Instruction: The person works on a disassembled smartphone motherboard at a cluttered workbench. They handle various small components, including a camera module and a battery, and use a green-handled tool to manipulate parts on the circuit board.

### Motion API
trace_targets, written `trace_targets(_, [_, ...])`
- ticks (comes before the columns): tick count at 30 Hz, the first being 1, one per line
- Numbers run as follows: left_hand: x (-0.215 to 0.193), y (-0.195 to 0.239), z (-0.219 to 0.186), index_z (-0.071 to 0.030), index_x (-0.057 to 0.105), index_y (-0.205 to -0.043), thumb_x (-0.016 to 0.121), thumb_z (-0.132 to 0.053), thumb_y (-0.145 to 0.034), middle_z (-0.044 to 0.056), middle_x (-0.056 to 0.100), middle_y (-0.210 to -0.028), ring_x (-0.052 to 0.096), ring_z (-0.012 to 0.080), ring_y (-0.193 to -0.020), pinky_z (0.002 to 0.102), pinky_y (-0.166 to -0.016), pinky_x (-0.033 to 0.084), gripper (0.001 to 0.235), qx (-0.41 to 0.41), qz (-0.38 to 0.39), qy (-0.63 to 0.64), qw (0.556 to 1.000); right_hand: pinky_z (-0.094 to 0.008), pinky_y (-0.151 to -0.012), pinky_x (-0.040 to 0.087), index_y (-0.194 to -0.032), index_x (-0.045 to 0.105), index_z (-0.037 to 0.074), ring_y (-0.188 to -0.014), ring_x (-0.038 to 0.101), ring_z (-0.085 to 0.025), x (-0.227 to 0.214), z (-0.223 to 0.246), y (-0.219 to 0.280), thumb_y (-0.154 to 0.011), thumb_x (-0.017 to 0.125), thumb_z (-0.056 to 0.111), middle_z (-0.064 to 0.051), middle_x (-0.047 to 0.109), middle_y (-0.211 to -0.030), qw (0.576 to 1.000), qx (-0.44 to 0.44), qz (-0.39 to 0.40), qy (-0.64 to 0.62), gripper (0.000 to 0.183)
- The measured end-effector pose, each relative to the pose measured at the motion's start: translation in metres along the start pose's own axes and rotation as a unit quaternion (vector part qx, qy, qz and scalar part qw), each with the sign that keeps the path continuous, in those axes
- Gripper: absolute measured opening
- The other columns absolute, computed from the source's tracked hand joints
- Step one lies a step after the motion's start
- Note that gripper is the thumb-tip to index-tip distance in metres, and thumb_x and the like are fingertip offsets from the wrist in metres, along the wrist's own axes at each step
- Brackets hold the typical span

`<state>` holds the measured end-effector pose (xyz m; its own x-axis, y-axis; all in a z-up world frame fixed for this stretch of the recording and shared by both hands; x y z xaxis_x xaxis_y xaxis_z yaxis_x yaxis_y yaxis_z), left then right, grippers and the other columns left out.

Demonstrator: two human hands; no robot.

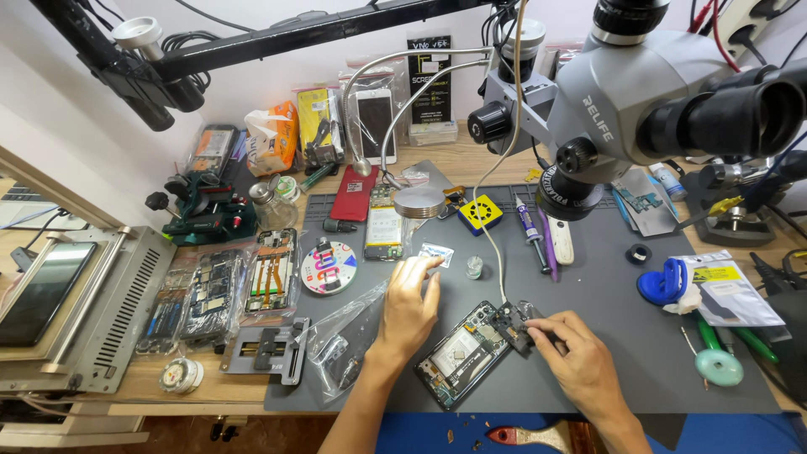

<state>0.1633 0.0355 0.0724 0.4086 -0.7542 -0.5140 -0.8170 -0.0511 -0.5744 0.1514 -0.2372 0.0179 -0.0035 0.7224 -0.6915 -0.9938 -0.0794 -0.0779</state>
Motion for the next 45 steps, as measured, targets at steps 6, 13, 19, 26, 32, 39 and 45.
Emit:
trace_targets(6, [0.051,-0.018,0.052,-0.002,0.062,-0.132,0.053,0.001,-0.097,0.015,0.069,-0.127,0.059,0.0357,-0.11,0.047,-0.102,0.047,0.036,0.026,0.1,-0.06,0.993,-0.024,-0.063,0.046,-0.112,0.084,0.027,-0.055,0.047,-0.009,0.0,-0.003,-0.003,-0.087,0.079,0.028,0.01,0.065,-0.105,0.997,-0.072,-0.04,-0.013,0.025])
trace_targets(13, [0.073,-0.019,0.083,-0.001,0.06,-0.139,0.052,-0.003,-0.101,0.023,0.062,-0.142,0.054,0.0421,-0.114,0.053,-0.107,0.044,0.039,0.025,0.166,-0.094,0.981,-0.039,-0.088,0.063,-0.143,0.061,0.037,-0.126,0.066,-0.008,0.007,0.004,-0.004,-0.077,0.079,0.056,0.018,0.063,-0.142,0.991,-0.036,0.008,0.126,0.071])
trace_targets(19, [0.06,-0.02,0.074,0.0,0.064,-0.126,0.057,0.003,-0.097,0.015,0.064,-0.124,0.056,0.0364,-0.103,0.047,-0.096,0.047,0.03,0.03,0.122,-0.054,0.991,-0.031,-0.075,0.055,-0.146,0.06,0.041,-0.077,0.057,-0.012,-0.002,-0.014,-0.005,-0.08,0.076,0.045,0.023,0.063,-0.126,0.99,0.072,0.063,0.102,0.068])
trace_targets(26, [0.051,-0.022,0.068,0.0,0.064,-0.127,0.064,-0.004,-0.1,0.014,0.059,-0.11,0.063,0.0345,-0.099,0.046,-0.088,0.052,0.027,0.031,0.088,-0.034,0.995,-0.03,-0.069,0.053,-0.137,0.07,0.032,-0.066,0.053,-0.012,-0.02,-0.02,-0.003,-0.086,0.074,0.034,0.016,0.066,-0.125,0.994,0.007,-0.043,0.096,0.052])
trace_targets(32, [0.034,-0.026,0.058,-0.012,0.07,-0.104,0.075,-0.018,-0.095,0.005,0.065,-0.097,0.066,0.0307,-0.082,0.044,-0.076,0.053,0.011,0.025,0.029,-0.078,0.996,-0.026,-0.072,0.052,-0.115,0.081,0.026,-0.076,0.06,-0.012,0.001,0.03,0.014,-0.09,0.075,0.028,0.007,0.07,-0.103,0.988,-0.147,-0.038,0.011,0.026])
trace_targets(39, [0.017,-0.005,0.04,-0.009,0.074,-0.1,0.072,-0.019,-0.098,0.003,0.077,-0.082,0.072,0.0094,-0.072,0.026,-0.061,0.061,0.011,-0.333,0.037,0.256,0.907,-0.034,-0.062,0.058,-0.111,0.078,0.022,-0.088,0.067,-0.017,0.054,0.071,0.023,-0.094,0.074,0.03,0.006,0.068,-0.097,0.954,-0.293,0.017,0.063,0.02])
trace_targets(45, [0.03,0.061,0.038,0.005,0.062,-0.112,0.055,-0.009,-0.109,0.018,0.069,-0.091,0.081,0.042,-0.1,0.032,-0.078,0.066,0.016,-0.439,0.014,0.508,0.741,-0.036,-0.059,0.056,-0.1,0.072,0.022,-0.082,0.063,-0.019,0.068,0.071,0.022,-0.095,0.073,0.028,0.005,0.066,-0.095,0.954,-0.284,0.046,0.088,0.009])
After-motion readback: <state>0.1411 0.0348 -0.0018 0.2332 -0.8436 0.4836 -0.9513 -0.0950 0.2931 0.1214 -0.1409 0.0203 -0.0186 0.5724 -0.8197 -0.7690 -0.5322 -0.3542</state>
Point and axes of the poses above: each hand's wrist, its own y-axis away from the middle knuckle, its own x-axis out of the palm, z = x × y, the point moved 7 cm from there along -y, towards the middle knuckle
